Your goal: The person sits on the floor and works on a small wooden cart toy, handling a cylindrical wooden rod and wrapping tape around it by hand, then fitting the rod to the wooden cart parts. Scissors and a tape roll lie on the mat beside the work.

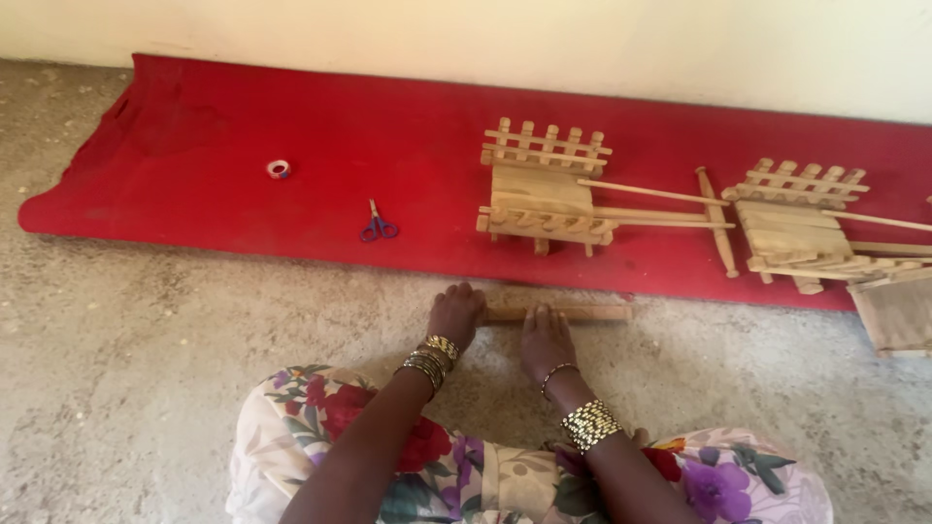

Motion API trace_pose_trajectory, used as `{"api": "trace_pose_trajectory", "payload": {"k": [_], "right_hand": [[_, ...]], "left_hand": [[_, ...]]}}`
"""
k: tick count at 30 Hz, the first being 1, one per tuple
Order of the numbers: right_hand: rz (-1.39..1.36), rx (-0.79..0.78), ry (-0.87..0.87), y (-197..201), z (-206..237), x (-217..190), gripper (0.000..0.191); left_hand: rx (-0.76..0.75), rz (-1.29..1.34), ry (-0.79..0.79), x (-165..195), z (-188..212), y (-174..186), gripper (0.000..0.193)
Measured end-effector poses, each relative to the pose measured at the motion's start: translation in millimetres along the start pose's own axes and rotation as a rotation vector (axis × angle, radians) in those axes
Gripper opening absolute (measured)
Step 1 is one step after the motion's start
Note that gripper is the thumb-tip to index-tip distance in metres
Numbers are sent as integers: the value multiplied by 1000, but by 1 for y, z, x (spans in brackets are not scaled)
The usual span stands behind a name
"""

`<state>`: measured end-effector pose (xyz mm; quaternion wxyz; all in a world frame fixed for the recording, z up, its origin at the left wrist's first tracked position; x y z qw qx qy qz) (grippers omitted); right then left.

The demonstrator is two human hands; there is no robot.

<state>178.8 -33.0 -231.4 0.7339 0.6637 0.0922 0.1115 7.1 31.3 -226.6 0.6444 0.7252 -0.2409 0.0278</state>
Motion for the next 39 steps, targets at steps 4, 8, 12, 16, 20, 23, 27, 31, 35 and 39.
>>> {"api": "trace_pose_trajectory", "payload": {"k": [4, 8, 12, 16, 20, 23, 27, 31, 35, 39], "right_hand": [[-55, -286, -121, -8, 9, 7, 61], [3, -240, -194, -22, 11, 28, 62], [-13, -107, -46, -32, 6, 15, 57], [-6, -30, 218, -17, 3, -28, 80], [-82, -78, 94, 0, 7, -39, 67], [-89, -202, -69, -5, 8, -11, 57], [365, -320, -146, -21, 6, 59, 62], [25, -109, -470, -31, 13, 98, 64], [-71, -47, -466, -35, 15, 64, 69], [-103, -34, -259, -30, 7, -1, 74]], "left_hand": [[-3, 53, -31, 7, 14, 8, 13], [29, -61, -34, 10, 19, 7, 17], [-47, 47, -16, 11, 13, -5, 33], [-66, -34, -60, 28, 5, -23, 23], [-169, -81, -39, 33, 3, -37, 19], [-144, -93, -54, 31, 2, -34, 19], [-71, -117, -41, 21, -7, -21, 22], [-61, -15, 31, 13, -4, -19, 14], [37, 38, 1, 15, -1, -19, 17], [-34, 63, 48, 14, -2, -20, 16]]}}
Point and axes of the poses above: each hand's wrist, its own z-axis away from the middle knuckle, its own y-axis out of the back of the hand, x = y × z, the point moved 4 cm from there along -z, towards the middle knuckle, and after that the axes turned 11 degrees about y, right-handed, at the moved point
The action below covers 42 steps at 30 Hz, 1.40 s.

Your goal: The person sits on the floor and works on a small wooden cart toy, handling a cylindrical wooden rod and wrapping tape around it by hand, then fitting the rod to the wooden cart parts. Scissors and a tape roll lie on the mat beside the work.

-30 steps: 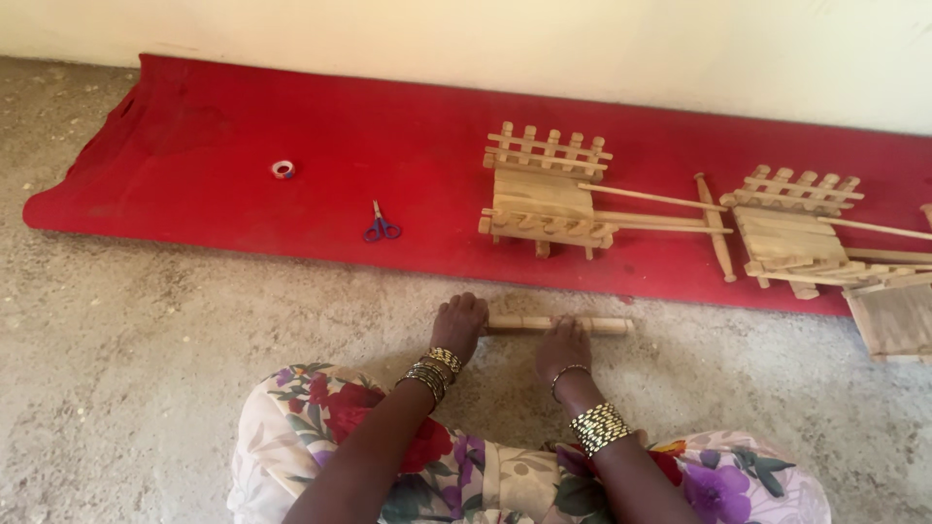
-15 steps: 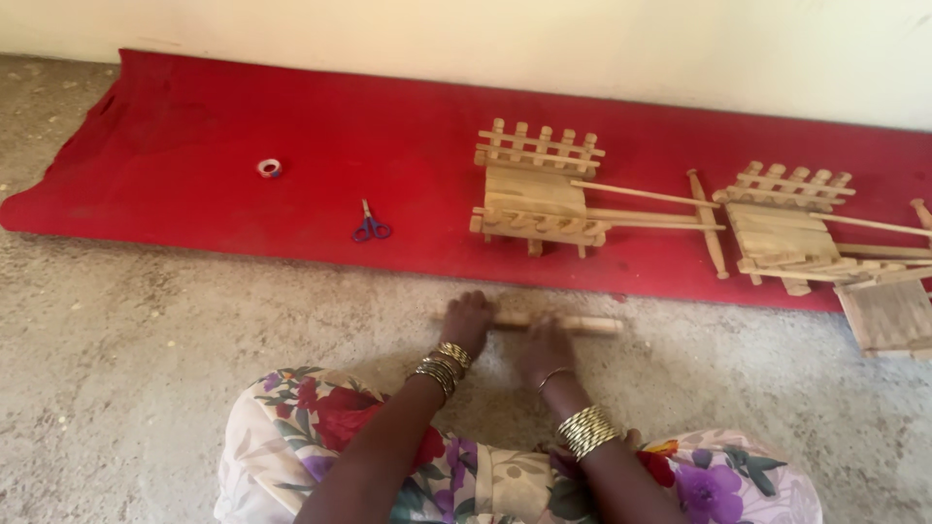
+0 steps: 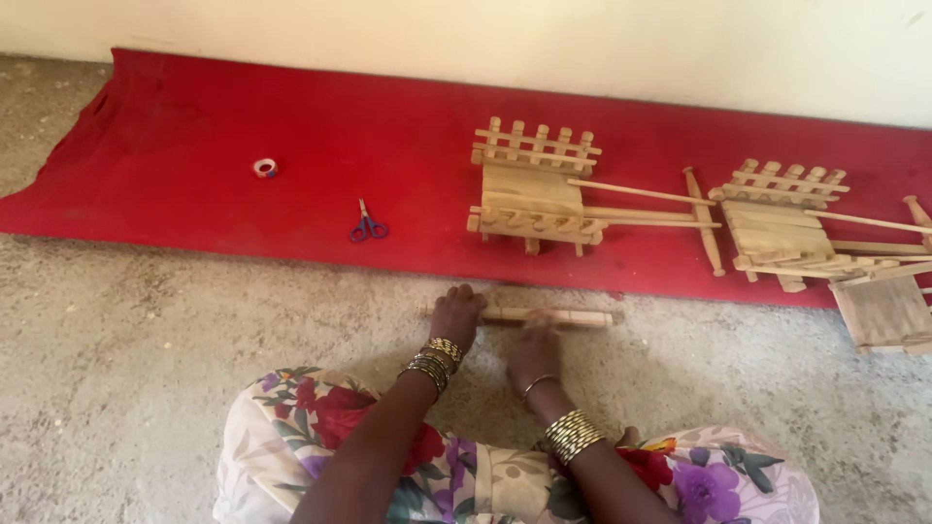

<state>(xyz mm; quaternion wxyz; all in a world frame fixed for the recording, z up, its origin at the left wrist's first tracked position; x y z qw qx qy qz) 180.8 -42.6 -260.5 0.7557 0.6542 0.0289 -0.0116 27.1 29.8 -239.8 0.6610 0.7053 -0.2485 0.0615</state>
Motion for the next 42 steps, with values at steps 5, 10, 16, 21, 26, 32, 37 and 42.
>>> {"api": "trace_pose_trajectory", "payload": {"k": [5, 10, 16, 21, 26, 32, 37, 42], "right_hand": [[218, 195, 245, 15, 8, -31, 69], [261, -435, -93, 1, -1, 40, 48], [83, 159, -264, 17, -6, 100, 54], [-14, -21, -60, 3, -3, 39, 52], [251, 438, 305, 26, 12, -37, 74], [59, -140, -202, 6, 0, 39, 52], [78, 27, -332, 8, -8, 89, 55], [-306, 141, -215, 9, -1, 48, 50]], "left_hand": [[5, -29, 1, 2, -1, 7, 16], [-46, -11, 30, 3, -1, 9, 19], [-17, 67, 21, 1, 0, 10, 18], [-30, 28, 37, 2, -2, 3, 16], [-67, -56, 23, 2, -3, 0, 19], [-50, -19, -44, -5, -2, 8, 27], [-24, -88, -16, -35, -3, 20, 20], [47, -93, 153, -77, 6, 41, 15]]}}
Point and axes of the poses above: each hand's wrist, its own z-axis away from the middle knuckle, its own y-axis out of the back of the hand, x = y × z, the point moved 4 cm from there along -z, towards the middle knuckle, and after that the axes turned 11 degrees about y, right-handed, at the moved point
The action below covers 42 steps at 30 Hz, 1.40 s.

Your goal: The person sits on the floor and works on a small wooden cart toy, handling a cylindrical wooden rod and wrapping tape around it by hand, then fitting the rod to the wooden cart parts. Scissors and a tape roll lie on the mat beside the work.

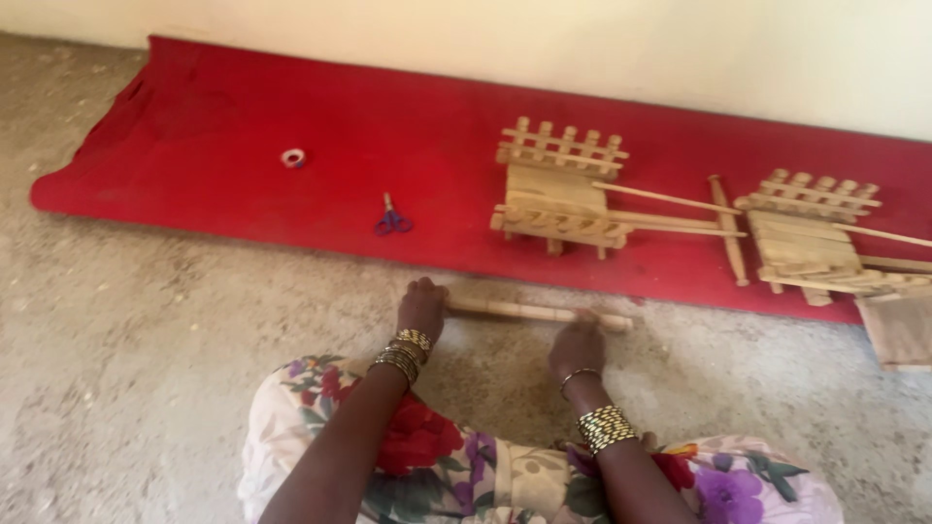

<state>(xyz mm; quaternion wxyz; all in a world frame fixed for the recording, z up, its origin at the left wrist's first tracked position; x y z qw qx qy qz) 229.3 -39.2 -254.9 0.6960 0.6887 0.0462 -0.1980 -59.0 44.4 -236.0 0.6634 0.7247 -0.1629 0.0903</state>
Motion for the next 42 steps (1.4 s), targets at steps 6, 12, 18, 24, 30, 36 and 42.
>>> {"api": "trace_pose_trajectory", "payload": {"k": [6, 12, 18, 24, 30, 36, 42], "right_hand": [[368, 34, 618, -22, 31, -98, 60], [328, -18, 724, -42, 27, -142, 70], [154, -101, 741, -51, 19, -178, 68], [278, -73, 664, -47, 18, -158, 63], [393, -46, 558, -23, 12, -72, 59], [189, -113, 167, 18, -5, 24, 50], [359, -64, 193, 26, -11, 31, 55]], "left_hand": [[97, 264, -24, 1, 13, 9, 6], [102, 240, -113, 13, 13, 8, 17], [67, 360, -28, 5, 13, 12, 51], [84, 334, -68, 5, 15, 14, 45], [126, 355, -96, 5, 16, 13, 17], [143, 296, -129, 8, 14, 21, 12], [54, 128, -232, 22, 6, 13, 19]]}}
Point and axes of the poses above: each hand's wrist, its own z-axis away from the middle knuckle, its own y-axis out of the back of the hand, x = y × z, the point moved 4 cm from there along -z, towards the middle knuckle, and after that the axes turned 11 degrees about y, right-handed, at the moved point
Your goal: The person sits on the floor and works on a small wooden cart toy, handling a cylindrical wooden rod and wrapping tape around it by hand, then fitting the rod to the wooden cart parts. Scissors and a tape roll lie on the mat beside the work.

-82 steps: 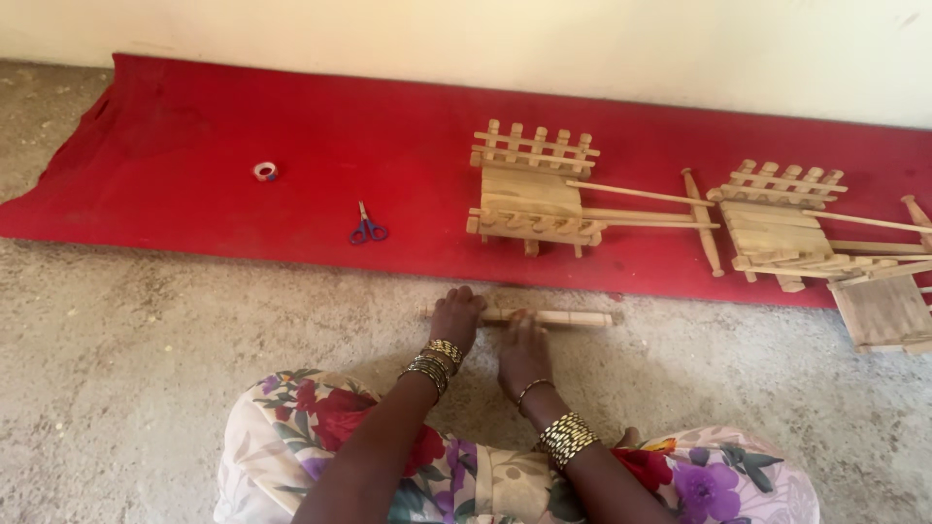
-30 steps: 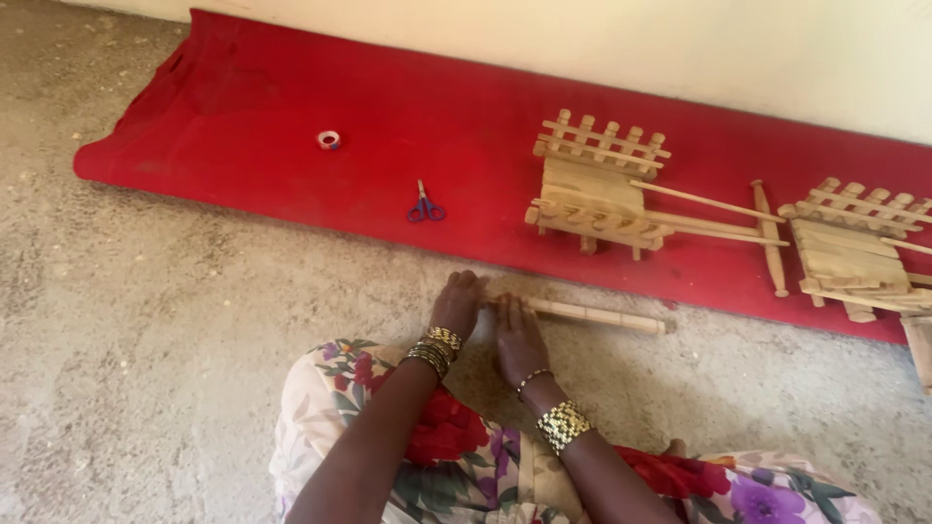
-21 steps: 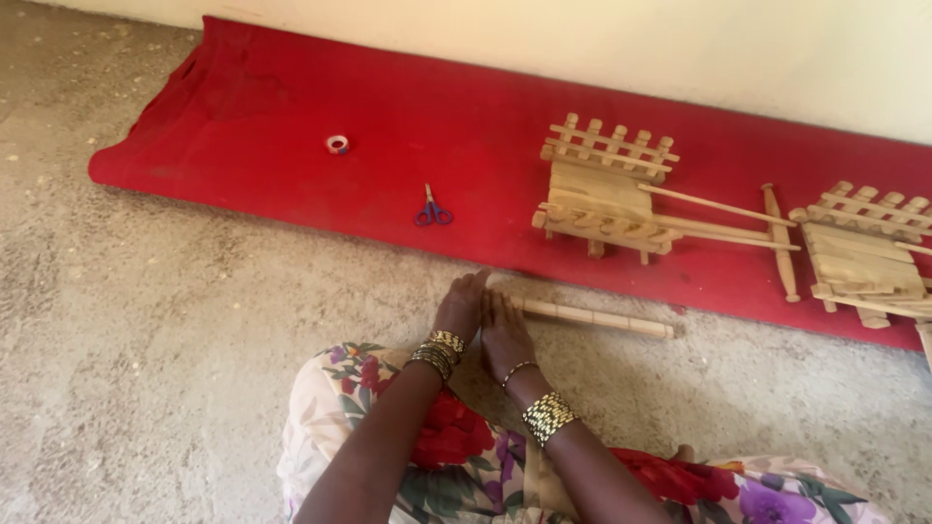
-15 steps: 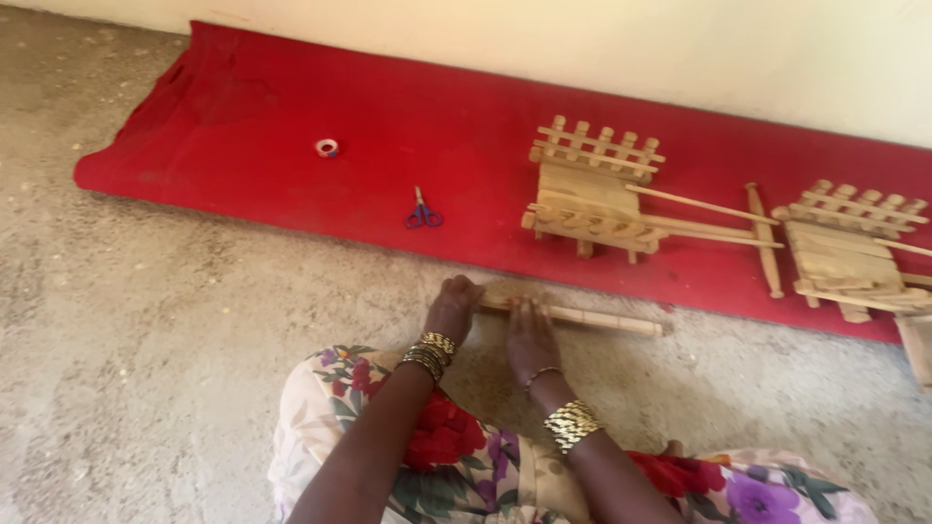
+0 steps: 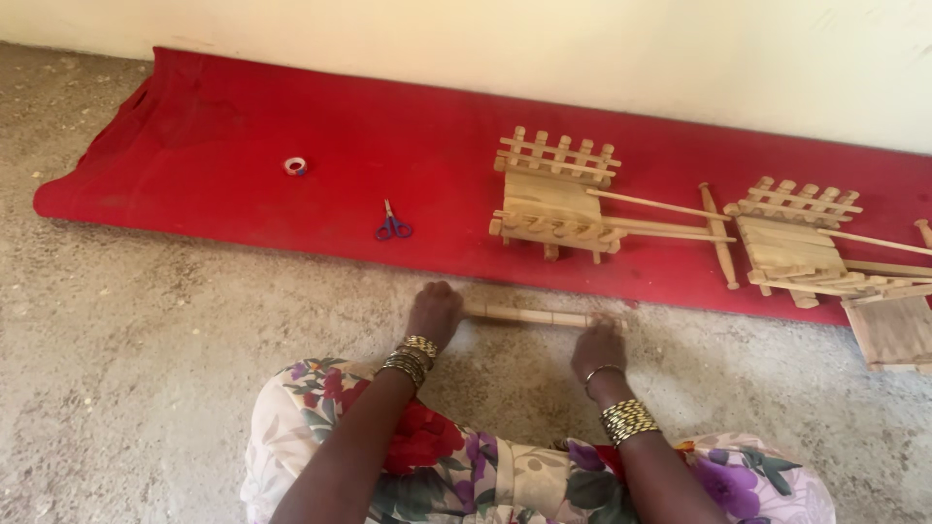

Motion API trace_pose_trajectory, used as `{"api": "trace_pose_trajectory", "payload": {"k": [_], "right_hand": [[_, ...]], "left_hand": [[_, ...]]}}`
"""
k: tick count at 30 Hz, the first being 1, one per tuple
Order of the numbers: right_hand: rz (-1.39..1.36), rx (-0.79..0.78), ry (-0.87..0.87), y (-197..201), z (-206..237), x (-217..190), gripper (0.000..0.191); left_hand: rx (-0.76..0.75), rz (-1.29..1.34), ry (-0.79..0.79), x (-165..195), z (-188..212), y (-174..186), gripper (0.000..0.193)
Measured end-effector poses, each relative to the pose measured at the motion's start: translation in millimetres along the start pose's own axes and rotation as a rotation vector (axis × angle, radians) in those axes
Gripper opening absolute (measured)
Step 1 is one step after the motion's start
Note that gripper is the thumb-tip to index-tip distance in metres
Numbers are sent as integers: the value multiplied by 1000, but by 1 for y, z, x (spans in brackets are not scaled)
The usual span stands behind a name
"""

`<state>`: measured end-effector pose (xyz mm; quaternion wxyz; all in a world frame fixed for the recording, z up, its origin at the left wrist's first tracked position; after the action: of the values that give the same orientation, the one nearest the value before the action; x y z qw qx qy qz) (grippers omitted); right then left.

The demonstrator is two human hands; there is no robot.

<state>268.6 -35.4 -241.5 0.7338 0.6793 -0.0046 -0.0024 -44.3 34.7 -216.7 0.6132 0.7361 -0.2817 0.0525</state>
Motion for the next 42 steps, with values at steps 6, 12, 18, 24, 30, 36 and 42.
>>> {"api": "trace_pose_trajectory", "payload": {"k": [6, 12, 18, 24, 30, 36, 42], "right_hand": [[-1, -15, 365, -7, 5, -71, 59], [83, 6, 351, 13, 19, -96, 62], [74, -44, 325, 6, 29, -96, 53], [-90, -10, 186, 20, 28, -83, 50], [-325, -148, -119, 52, 21, -44, 42], [-163, 152, 319, 22, 18, -78, 47], [-1, 367, 576, -1, 28, -128, 54]], "left_hand": [[33, 174, -66, 41, -3, -34, 5], [-35, 107, 10, 48, 7, -40, 4], [-80, 80, 3, 54, 19, -47, 8], [0, -80, -13, 48, 26, -51, 18], [-35, -86, -38, 48, 16, -55, 14], [-31, -44, -29, 49, 19, -46, 13], [69, 83, -50, 52, 25, -39, 8]]}}
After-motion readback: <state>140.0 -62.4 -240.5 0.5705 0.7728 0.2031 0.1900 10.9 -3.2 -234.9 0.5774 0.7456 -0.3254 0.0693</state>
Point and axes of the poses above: each hand's wrist, its own z-axis away from the middle knuckle, its own y-axis out of the back of the hand, x = y × z, the point moved 4 cm from there along -z, towards the middle knuckle, and after that the axes turned 11 degrees about y, right-handed, at the moved point
